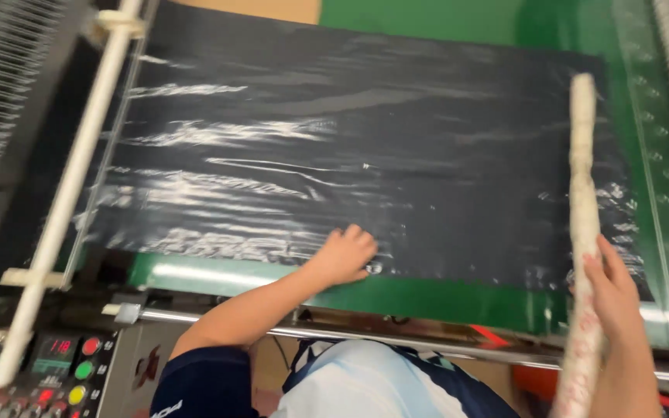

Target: Folding and flattening large black plastic bags using a long tube on a factory conveyor belt.

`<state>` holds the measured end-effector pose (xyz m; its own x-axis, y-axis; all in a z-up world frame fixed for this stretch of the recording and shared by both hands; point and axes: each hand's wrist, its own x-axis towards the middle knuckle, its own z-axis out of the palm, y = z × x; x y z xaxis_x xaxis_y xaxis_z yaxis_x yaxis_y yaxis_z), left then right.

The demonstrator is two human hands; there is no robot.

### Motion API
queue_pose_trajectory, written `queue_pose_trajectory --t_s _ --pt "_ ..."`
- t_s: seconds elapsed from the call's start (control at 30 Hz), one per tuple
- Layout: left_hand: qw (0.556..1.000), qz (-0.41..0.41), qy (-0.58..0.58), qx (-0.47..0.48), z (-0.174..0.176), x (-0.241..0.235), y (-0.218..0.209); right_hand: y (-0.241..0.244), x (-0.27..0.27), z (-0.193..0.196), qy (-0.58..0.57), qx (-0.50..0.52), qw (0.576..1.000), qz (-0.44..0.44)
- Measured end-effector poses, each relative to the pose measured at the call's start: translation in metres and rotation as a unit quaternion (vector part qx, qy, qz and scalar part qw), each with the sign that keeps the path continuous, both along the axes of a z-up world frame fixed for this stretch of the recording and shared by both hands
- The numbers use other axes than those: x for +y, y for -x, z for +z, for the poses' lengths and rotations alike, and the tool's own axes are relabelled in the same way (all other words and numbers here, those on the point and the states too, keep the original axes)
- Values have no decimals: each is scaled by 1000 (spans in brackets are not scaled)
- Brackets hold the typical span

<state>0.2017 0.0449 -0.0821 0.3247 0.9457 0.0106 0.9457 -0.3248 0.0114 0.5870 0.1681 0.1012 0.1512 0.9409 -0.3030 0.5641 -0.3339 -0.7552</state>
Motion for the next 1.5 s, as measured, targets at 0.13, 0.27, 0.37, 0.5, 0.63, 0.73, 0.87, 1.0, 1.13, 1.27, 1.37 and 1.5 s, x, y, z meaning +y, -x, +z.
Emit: queue_pose_trajectory --t_s 0.13,0.27,0.37,0.5,0.63,0.73,0.87,1.0,1.13,1.27,1.37,1.5 --pt "993 -103 -44 22 -31 -2 -28 18 -14 18 57 -52 996 52" --pt "982 -34 -173 65 -63 4 -57 -4 2 -23 18 -64 994 87" --pt "988 5 -130 83 -81 19 -65 -11 8 -37 -4 -91 991 99" --pt "995 -9 -74 65 -84 31 -57 -21 6 -45 -13 -45 995 83" --pt "999 21 -6 31 -70 23 -56 -29 -2 -51 -66 -42 994 76" --pt "998 11 -33 53 -77 21 -58 -40 12 -73 -28 -99 990 94" --pt "996 -35 78 -22 3 28 -23 19 -17 -37 -69 -66 990 101" --pt "963 115 35 -242 121 22 55 103 -41 -23 -84 34 979 184" --pt "828 254 -398 -303 137 -6 158 184 -71 -22 -190 104 889 404" --pt "743 319 -552 -203 110 -37 241 249 -103 -39 -204 130 840 485" --pt "702 360 -570 -231 111 -50 243 273 -115 -49 -195 128 784 575" --pt "784 421 -404 -211 86 -33 231 254 -87 -80 -163 93 807 560"
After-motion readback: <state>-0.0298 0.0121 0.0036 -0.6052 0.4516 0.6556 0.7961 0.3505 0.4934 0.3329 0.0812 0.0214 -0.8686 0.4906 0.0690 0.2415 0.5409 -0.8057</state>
